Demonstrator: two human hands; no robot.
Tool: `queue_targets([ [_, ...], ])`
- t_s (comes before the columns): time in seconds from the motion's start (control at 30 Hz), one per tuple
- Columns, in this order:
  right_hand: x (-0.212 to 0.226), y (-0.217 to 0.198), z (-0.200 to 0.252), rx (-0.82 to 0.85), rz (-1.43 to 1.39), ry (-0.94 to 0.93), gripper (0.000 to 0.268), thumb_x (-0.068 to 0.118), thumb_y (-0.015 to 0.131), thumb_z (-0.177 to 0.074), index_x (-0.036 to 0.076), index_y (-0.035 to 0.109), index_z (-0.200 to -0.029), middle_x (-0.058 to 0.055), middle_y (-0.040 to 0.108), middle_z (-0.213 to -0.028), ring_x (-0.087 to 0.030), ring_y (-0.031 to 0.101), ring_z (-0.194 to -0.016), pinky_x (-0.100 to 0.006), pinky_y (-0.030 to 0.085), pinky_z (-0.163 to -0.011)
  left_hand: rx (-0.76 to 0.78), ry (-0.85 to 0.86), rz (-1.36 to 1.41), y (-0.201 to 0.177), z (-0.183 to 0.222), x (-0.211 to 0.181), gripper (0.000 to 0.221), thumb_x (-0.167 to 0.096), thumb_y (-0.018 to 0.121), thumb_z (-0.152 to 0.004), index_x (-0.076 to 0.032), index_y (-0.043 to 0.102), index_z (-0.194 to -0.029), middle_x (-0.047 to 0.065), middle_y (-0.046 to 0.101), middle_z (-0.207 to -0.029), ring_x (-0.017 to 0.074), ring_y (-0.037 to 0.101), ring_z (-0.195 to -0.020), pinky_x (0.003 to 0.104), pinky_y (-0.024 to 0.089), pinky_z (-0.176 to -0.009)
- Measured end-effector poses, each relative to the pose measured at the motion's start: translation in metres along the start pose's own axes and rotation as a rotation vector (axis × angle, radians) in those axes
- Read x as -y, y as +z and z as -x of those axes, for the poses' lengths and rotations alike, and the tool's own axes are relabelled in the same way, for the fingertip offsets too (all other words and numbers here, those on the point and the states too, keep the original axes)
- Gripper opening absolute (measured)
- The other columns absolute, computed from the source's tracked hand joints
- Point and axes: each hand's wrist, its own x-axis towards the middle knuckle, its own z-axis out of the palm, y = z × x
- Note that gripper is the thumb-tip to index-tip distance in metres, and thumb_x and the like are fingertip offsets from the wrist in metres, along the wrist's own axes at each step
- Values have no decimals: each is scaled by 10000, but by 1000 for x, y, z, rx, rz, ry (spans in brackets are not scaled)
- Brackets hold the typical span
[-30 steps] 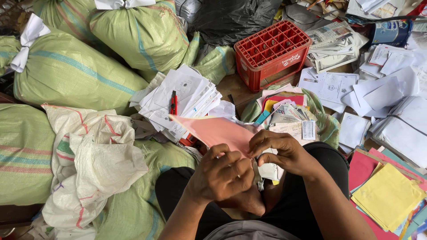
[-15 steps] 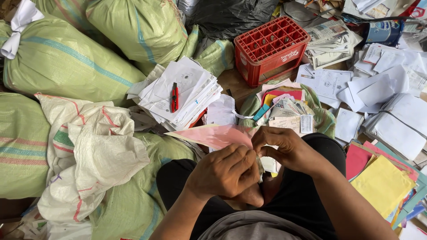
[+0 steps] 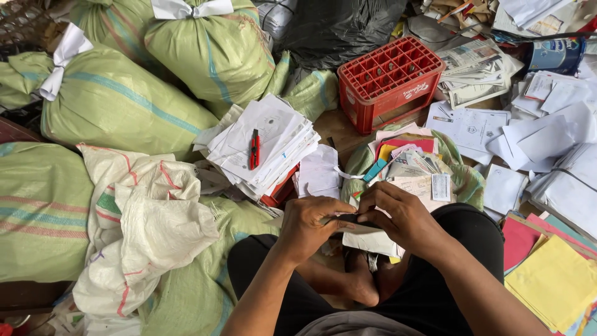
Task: The person sorts through piles of paper and folders to remove non-recyclable components by hand.
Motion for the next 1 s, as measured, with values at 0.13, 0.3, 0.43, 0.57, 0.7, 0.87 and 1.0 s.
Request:
queue_targets([
  [0.13,-6,1,9,-29,-97,66,201,73,783,-824,63,635,-959,-58,679,-946,-248,708,-900,-368,562,-766,22,119,117,-2,-5,-8,310,-96,878,-763,-131,733,-1035,55,781,-958,210,785,-872,299,620,-734],
  [0.3,-3,0,14,-51,-148,80,192,117,795,-835,76,644,-946,-50,679,-931,-239,701,-876,-361,556,-747,102,79,15,-2,-8,-16,309,-74,876,-726,-135,748,-1000,49,755,-830,212,764,-760,321,585,-635],
  [0.43,1,-3,17,-93,-132,58,195,116,812,-803,80,668,-931,-52,682,-949,-239,694,-883,-363,549,-738,16,156,-142,3,-9,-25,290,13,810,-730,-108,725,-979,51,724,-805,239,731,-742,356,561,-622],
  [0.57,3,-5,25,-187,-61,-81,159,60,776,-825,87,696,-960,-37,691,-978,-237,689,-904,-343,567,-741,-45,271,-231,12,2,-30,208,14,776,-790,-95,689,-945,30,728,-893,207,711,-795,340,565,-659],
  [0.7,-2,-4,39,-185,20,-215,202,6,751,-797,101,682,-961,-52,681,-1005,-246,680,-901,-363,557,-757,-1,305,-285,10,6,-40,197,13,747,-763,-74,672,-924,29,715,-897,220,685,-799,354,560,-688],
  [0.87,-4,-1,45,-152,35,-270,332,31,779,-746,52,636,-1045,-125,653,-999,-297,666,-885,-383,559,-685,-31,268,-281,11,7,-41,197,-40,789,-769,-76,645,-898,21,710,-896,224,675,-775,368,539,-667],
  [1.0,-9,4,50,-234,9,-175,284,28,789,-800,75,609,-1016,-90,651,-992,-263,689,-903,-367,580,-704,19,200,-211,-4,-8,-56,222,-62,826,-760,-78,671,-918,45,696,-868,251,701,-816,388,562,-707],
])
